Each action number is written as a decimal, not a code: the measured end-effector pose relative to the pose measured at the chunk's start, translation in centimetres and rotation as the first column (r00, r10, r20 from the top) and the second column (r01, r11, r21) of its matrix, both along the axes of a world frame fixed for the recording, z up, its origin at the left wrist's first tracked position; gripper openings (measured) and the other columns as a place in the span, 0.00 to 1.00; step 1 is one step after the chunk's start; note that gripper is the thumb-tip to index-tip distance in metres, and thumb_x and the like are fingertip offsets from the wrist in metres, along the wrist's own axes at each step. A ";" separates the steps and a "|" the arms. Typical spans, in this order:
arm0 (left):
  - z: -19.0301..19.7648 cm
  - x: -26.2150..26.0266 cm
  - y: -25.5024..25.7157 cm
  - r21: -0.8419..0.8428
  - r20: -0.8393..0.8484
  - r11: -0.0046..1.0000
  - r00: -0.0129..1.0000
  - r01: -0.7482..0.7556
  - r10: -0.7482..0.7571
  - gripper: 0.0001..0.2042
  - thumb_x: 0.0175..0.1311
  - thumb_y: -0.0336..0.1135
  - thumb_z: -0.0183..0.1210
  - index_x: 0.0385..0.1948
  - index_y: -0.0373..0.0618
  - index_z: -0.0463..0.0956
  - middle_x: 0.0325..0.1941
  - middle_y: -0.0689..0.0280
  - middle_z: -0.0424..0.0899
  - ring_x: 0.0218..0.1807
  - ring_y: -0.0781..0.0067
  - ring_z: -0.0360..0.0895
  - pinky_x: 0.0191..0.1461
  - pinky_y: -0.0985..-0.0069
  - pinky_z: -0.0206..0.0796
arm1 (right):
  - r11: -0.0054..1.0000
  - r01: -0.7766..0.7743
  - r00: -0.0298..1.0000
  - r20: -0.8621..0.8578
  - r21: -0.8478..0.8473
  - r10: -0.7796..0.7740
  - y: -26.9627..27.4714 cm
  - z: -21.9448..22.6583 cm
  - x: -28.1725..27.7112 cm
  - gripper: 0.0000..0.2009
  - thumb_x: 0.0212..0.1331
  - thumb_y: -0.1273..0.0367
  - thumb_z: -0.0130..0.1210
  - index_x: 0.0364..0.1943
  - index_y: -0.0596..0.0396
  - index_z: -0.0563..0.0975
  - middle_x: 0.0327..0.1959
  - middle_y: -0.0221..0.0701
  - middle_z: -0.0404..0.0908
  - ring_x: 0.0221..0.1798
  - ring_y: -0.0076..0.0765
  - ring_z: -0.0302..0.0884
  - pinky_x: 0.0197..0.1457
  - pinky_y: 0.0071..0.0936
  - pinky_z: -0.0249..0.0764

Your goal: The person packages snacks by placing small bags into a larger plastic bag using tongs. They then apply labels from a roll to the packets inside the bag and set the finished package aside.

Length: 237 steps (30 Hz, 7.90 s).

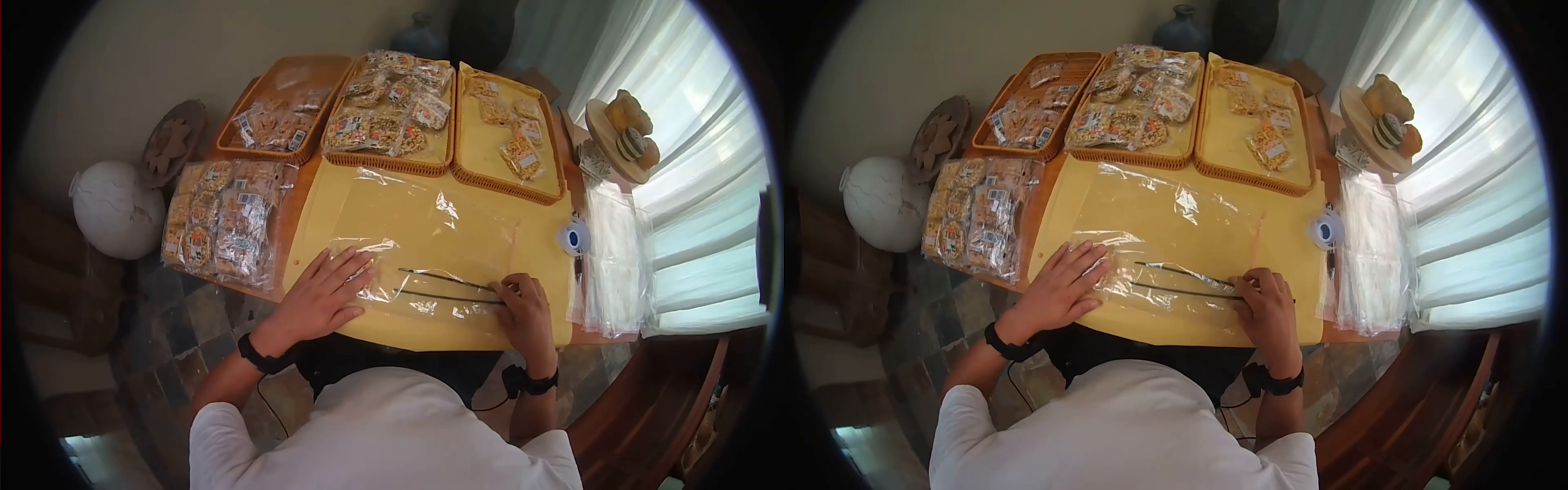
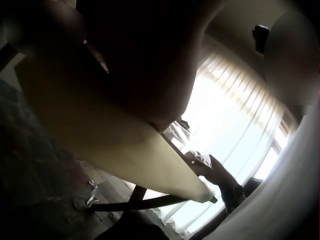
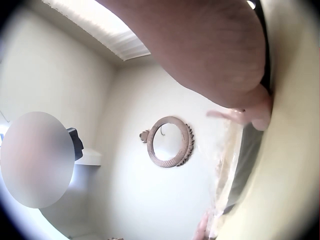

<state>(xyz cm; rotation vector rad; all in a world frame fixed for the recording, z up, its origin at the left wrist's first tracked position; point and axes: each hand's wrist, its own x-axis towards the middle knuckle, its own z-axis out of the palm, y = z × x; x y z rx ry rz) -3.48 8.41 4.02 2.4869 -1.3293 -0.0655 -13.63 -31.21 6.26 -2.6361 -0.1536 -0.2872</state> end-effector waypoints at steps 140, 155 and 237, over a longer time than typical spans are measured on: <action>-1.0 0.0 -2.4 -0.302 -0.028 0.905 0.952 -0.298 0.304 0.38 0.76 0.57 0.61 0.77 0.37 0.67 0.85 0.45 0.62 0.85 0.35 0.59 0.85 0.45 0.53 | 0.717 0.529 0.600 -0.798 0.455 0.064 -14.3 6.3 -5.8 0.10 0.75 0.65 0.66 0.38 0.59 0.85 0.27 0.24 0.85 0.29 0.18 0.81 0.34 0.21 0.76; -0.7 0.0 -2.2 -0.292 -0.061 0.912 0.958 -0.287 0.282 0.36 0.74 0.51 0.64 0.78 0.41 0.68 0.85 0.43 0.62 0.85 0.35 0.59 0.85 0.47 0.55 | 0.791 0.470 0.488 -0.862 0.392 0.137 -16.8 6.5 -4.5 0.10 0.77 0.66 0.64 0.44 0.61 0.87 0.30 0.25 0.87 0.32 0.17 0.82 0.36 0.20 0.77; 1.1 3.4 -3.7 -0.136 -0.072 0.972 0.980 -0.192 0.184 0.40 0.76 0.54 0.61 0.84 0.44 0.59 0.89 0.47 0.54 0.89 0.38 0.51 0.89 0.43 0.41 | 0.986 -0.080 0.959 -0.259 0.148 0.117 -3.9 1.0 5.4 0.16 0.65 0.60 0.70 0.47 0.59 0.86 0.41 0.46 0.89 0.47 0.60 0.86 0.52 0.47 0.80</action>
